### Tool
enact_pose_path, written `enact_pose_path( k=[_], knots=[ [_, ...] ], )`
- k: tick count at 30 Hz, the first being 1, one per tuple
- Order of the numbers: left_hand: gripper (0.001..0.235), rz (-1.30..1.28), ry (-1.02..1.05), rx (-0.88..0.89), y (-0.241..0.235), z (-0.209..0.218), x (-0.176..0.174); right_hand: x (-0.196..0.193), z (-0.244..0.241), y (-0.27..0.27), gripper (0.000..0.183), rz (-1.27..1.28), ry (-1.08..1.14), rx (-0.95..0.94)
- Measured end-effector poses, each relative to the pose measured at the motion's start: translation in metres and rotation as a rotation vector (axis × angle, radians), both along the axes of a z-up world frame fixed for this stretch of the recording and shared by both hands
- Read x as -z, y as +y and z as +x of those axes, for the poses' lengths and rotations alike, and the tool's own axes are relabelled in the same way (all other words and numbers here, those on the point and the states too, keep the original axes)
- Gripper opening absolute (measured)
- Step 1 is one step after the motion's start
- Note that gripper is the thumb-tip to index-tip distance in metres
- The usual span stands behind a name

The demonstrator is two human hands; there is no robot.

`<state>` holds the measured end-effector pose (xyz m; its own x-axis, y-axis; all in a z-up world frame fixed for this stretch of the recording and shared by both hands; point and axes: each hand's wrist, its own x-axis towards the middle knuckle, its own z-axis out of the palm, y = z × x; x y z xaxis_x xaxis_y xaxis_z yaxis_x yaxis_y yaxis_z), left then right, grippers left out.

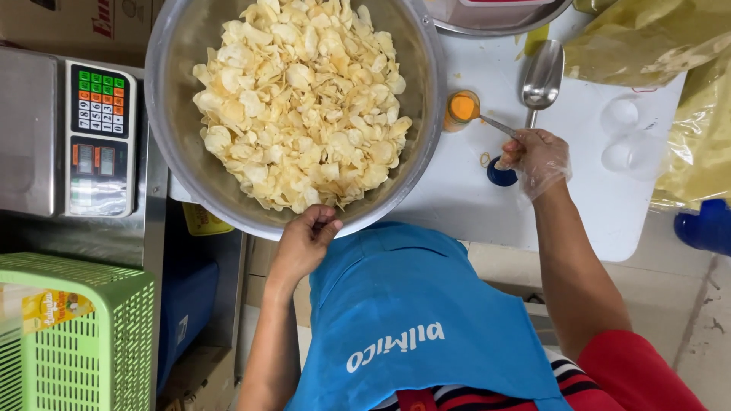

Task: The person scoops orange powder from a small jar and sprinkles it over a large bowl of potato chips. They repeatedly mix the chips by hand to distribute the seasoning evenly throughout the bowl.

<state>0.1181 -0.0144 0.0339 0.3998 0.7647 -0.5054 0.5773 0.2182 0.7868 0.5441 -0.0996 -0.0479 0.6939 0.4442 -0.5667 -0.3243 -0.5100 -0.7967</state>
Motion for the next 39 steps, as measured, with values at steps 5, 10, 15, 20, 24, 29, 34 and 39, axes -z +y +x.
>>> enact_pose_path(
  k=[5,10,15,20,24,29,34,39],
  knots=[
    [0.027,0.0,-0.032,0.02,0.002,0.005,-0.01,-0.007,-0.004,-0.01,0.01,0.085,0.124,0.034],
    [0.026,0.015,-0.067,0.024,0.003,0.015,-0.011,0.001,0.001,-0.022,0.013,0.15,0.221,0.06],
    [0.029,0.008,-0.159,-0.029,0.005,0.041,-0.02,-0.005,0.001,-0.029,0.013,0.226,0.249,0.097],
    [0.031,0.002,-0.277,-0.106,0.01,0.091,0.002,-0.053,-0.025,-0.014,0.015,0.313,0.225,0.07],
    [0.026,-0.011,-0.316,-0.218,0.017,0.144,0.031,-0.077,-0.064,0.011,0.012,0.464,0.27,0.045],
    [0.031,-0.105,-0.28,-0.358,0.022,0.178,0.041,-0.06,-0.117,0.035,0.011,0.482,0.396,0.01],
    [0.026,-0.166,-0.323,-0.53,0.031,0.167,0.044,-0.054,-0.17,0.045,0.008,0.442,0.459,-0.076],
    [0.023,-0.199,-0.311,-0.625,0.041,0.134,0.068,-0.056,-0.2,0.045,0.019,0.386,0.477,-0.231]
  ],
)
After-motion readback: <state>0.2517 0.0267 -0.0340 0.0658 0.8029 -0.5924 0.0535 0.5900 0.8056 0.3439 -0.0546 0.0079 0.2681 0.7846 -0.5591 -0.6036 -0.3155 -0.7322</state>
